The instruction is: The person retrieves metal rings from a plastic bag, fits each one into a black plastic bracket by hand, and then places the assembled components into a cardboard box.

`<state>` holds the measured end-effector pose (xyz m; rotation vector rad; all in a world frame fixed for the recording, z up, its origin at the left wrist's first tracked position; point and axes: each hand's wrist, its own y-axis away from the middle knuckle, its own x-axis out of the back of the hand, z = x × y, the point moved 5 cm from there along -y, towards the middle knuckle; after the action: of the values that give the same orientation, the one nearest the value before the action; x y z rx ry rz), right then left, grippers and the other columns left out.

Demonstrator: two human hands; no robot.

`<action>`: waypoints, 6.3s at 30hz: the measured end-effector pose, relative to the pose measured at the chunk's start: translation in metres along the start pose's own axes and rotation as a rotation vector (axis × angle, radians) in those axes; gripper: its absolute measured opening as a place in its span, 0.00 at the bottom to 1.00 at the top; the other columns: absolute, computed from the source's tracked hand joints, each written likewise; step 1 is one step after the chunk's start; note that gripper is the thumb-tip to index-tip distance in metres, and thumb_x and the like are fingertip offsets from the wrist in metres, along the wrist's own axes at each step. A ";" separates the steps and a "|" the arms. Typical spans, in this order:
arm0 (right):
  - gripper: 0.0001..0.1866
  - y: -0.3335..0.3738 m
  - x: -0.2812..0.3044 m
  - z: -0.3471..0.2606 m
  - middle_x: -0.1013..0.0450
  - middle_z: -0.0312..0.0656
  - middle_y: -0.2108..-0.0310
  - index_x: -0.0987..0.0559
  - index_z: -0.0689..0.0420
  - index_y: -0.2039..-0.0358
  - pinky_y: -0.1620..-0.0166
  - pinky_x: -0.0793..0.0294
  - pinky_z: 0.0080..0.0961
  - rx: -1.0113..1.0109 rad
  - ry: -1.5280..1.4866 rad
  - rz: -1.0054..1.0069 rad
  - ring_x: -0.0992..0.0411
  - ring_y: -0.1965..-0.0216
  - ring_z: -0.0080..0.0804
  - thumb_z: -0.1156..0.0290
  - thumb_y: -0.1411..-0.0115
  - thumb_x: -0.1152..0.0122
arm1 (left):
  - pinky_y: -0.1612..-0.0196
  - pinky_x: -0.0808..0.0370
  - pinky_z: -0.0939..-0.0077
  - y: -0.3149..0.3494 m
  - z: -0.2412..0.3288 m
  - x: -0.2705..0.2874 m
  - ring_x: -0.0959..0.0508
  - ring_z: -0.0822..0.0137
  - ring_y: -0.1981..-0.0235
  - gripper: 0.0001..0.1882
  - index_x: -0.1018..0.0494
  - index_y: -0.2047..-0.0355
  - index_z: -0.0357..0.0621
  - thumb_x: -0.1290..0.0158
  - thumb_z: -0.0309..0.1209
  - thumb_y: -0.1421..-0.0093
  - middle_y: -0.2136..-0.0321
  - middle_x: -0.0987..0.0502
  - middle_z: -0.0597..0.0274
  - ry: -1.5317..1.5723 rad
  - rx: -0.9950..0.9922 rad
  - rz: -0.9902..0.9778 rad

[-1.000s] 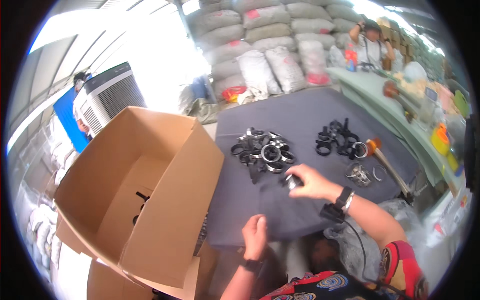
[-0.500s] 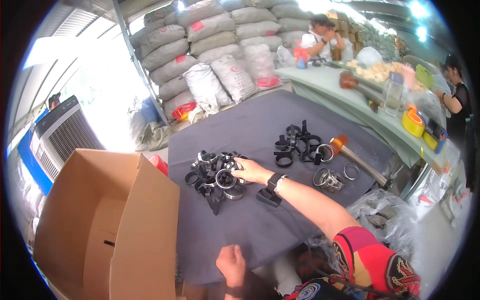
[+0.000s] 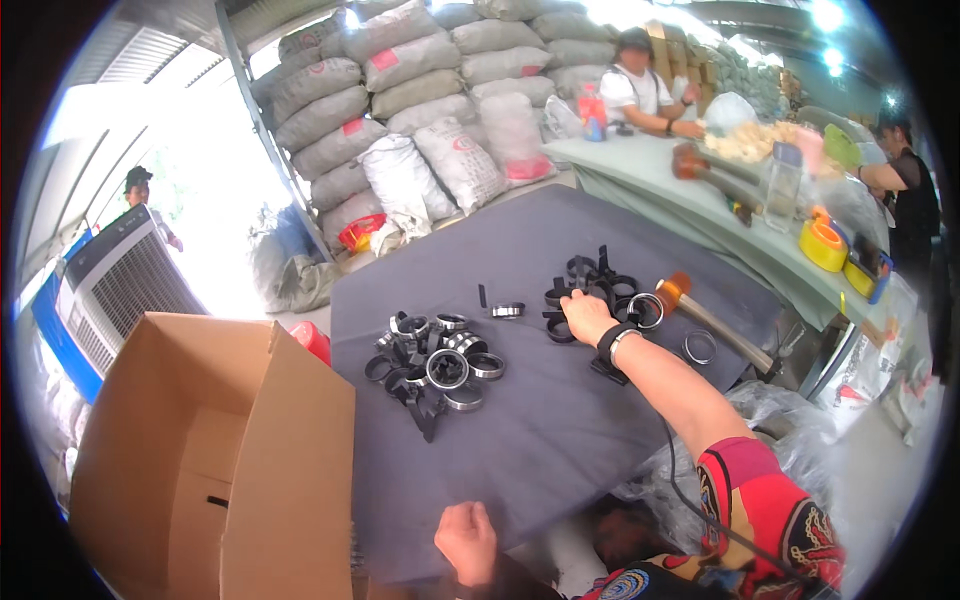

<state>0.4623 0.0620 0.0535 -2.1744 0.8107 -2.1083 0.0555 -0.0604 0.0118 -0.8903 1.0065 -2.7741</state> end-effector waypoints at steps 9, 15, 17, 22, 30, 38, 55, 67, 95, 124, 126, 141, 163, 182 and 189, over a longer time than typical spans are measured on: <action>0.04 -0.007 -0.004 0.029 0.29 0.54 0.63 0.25 0.60 0.73 0.64 0.24 0.45 0.013 0.032 0.207 0.24 0.68 0.52 0.73 0.48 0.45 | 0.72 0.28 0.63 0.000 0.004 -0.003 0.25 0.53 0.76 0.06 0.26 0.77 0.42 0.43 0.30 0.46 0.79 0.26 0.55 -0.068 -0.001 -0.033; 0.09 0.003 0.058 0.003 0.29 0.56 0.64 0.30 0.63 0.66 0.60 0.29 0.48 0.054 -0.232 0.328 0.28 0.62 0.58 0.76 0.47 0.42 | 0.74 0.28 0.64 0.008 0.000 0.012 0.25 0.55 0.77 0.06 0.26 0.77 0.43 0.44 0.29 0.45 0.79 0.26 0.58 -0.109 0.004 0.012; 0.09 0.021 0.088 -0.017 0.30 0.56 0.64 0.30 0.62 0.66 0.60 0.29 0.48 0.219 -0.274 0.318 0.28 0.63 0.58 0.74 0.47 0.42 | 0.73 0.28 0.65 0.008 0.000 0.010 0.24 0.54 0.76 0.07 0.25 0.76 0.42 0.44 0.31 0.45 0.78 0.25 0.58 -0.098 0.003 -0.013; 0.10 0.106 0.127 -0.107 0.26 0.52 0.67 0.24 0.60 0.69 0.61 0.28 0.45 0.686 -0.144 -0.229 0.27 0.64 0.52 0.67 0.48 0.42 | 0.66 0.25 0.69 0.008 -0.018 0.007 0.21 0.58 0.70 0.12 0.25 0.61 0.42 0.44 0.34 0.44 0.70 0.22 0.55 0.057 0.141 -0.085; 0.13 0.230 0.107 -0.188 0.24 0.54 0.63 0.20 0.63 0.65 0.57 0.26 0.43 0.998 -0.165 -0.756 0.25 0.58 0.50 0.69 0.48 0.47 | 0.60 0.26 0.70 0.027 0.073 0.020 0.22 0.60 0.64 0.11 0.26 0.61 0.36 0.48 0.30 0.40 0.69 0.22 0.54 0.257 -0.135 -0.426; 0.10 0.230 0.084 -0.186 0.26 0.49 0.69 0.23 0.62 0.69 0.62 0.28 0.41 0.904 -0.466 -0.648 0.27 0.66 0.51 0.68 0.47 0.42 | 0.75 0.33 0.82 0.055 0.037 -0.011 0.30 0.77 0.80 0.10 0.29 0.74 0.40 0.52 0.29 0.35 0.80 0.26 0.68 0.775 0.421 -0.546; 0.14 0.080 0.003 -0.042 0.35 0.59 0.46 0.25 0.62 0.59 0.51 0.27 0.44 0.038 -0.316 -0.032 0.28 0.54 0.55 0.79 0.48 0.50 | 0.78 0.39 0.58 0.014 -0.002 -0.010 0.38 0.49 0.83 0.24 0.40 0.85 0.36 0.41 0.39 0.46 0.86 0.37 0.49 0.050 0.030 -0.097; 0.15 0.035 0.042 -0.012 0.25 0.52 0.68 0.30 0.58 0.61 0.60 0.28 0.46 -0.018 -0.498 0.276 0.26 0.62 0.54 0.71 0.47 0.37 | 0.80 0.40 0.66 0.010 0.005 -0.008 0.42 0.60 0.85 0.21 0.42 0.83 0.37 0.43 0.33 0.43 0.87 0.41 0.55 0.092 0.030 -0.105; 0.12 0.191 0.051 0.156 0.26 0.56 0.70 0.24 0.64 0.75 0.60 0.28 0.47 -0.331 -0.051 0.185 0.27 0.64 0.57 0.66 0.46 0.38 | 0.78 0.37 0.76 0.019 -0.021 -0.011 0.39 0.79 0.82 0.17 0.35 0.83 0.39 0.43 0.35 0.44 0.88 0.38 0.70 0.392 0.321 -0.222; 0.09 0.174 0.111 0.125 0.26 0.55 0.74 0.28 0.64 0.72 0.64 0.30 0.47 -0.266 -0.321 0.515 0.27 0.68 0.58 0.72 0.44 0.42 | 0.79 0.38 0.82 0.002 -0.025 -0.018 0.35 0.79 0.83 0.12 0.29 0.78 0.42 0.44 0.33 0.40 0.85 0.33 0.71 0.592 0.583 -0.375; 0.06 0.185 0.136 0.063 0.31 0.47 0.81 0.29 0.63 0.74 0.71 0.32 0.36 0.014 -0.576 0.539 0.31 0.79 0.42 0.75 0.45 0.43 | 0.77 0.35 0.82 0.006 -0.038 -0.026 0.31 0.77 0.81 0.09 0.29 0.75 0.43 0.44 0.32 0.40 0.82 0.27 0.67 0.782 0.689 -0.294; 0.07 0.281 0.075 -0.153 0.28 0.40 0.82 0.27 0.61 0.70 0.78 0.31 0.25 0.259 -1.196 -0.342 0.29 0.82 0.25 0.73 0.42 0.40 | 0.74 0.33 0.79 0.040 0.034 -0.022 0.30 0.74 0.77 0.06 0.32 0.69 0.43 0.48 0.18 0.42 0.74 0.26 0.65 1.214 0.781 -0.131; 0.17 0.249 0.068 -0.121 0.24 0.45 0.68 0.22 0.61 0.62 0.74 0.27 0.27 0.119 -1.057 -0.474 0.28 0.78 0.28 0.59 0.35 0.51 | 0.66 0.29 0.72 0.038 0.012 0.003 0.26 0.63 0.68 0.10 0.34 0.66 0.48 0.46 0.20 0.44 0.71 0.27 0.61 1.759 0.684 -0.314; 0.05 0.261 0.115 -0.154 0.29 0.33 0.73 0.26 0.60 0.64 0.74 0.31 0.18 0.243 -1.481 -0.466 0.32 0.78 0.18 0.72 0.38 0.45 | 0.77 0.39 0.75 0.052 -0.009 0.015 0.37 0.70 0.82 0.09 0.38 0.76 0.45 0.50 0.28 0.40 0.83 0.37 0.66 1.105 0.636 -0.233; 0.04 0.255 0.101 -0.146 0.28 0.43 0.72 0.27 0.55 0.71 0.64 0.27 0.36 0.808 -0.490 -0.029 0.28 0.66 0.44 0.72 0.47 0.41 | 0.79 0.40 0.76 0.065 -0.010 0.024 0.37 0.71 0.84 0.17 0.37 0.77 0.46 0.55 0.41 0.34 0.85 0.37 0.66 1.039 0.821 -0.138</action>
<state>0.2316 -0.1449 0.0714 -2.0421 -0.1091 -1.4048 0.0213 -0.1117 -0.0221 0.6535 -0.2983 -3.2258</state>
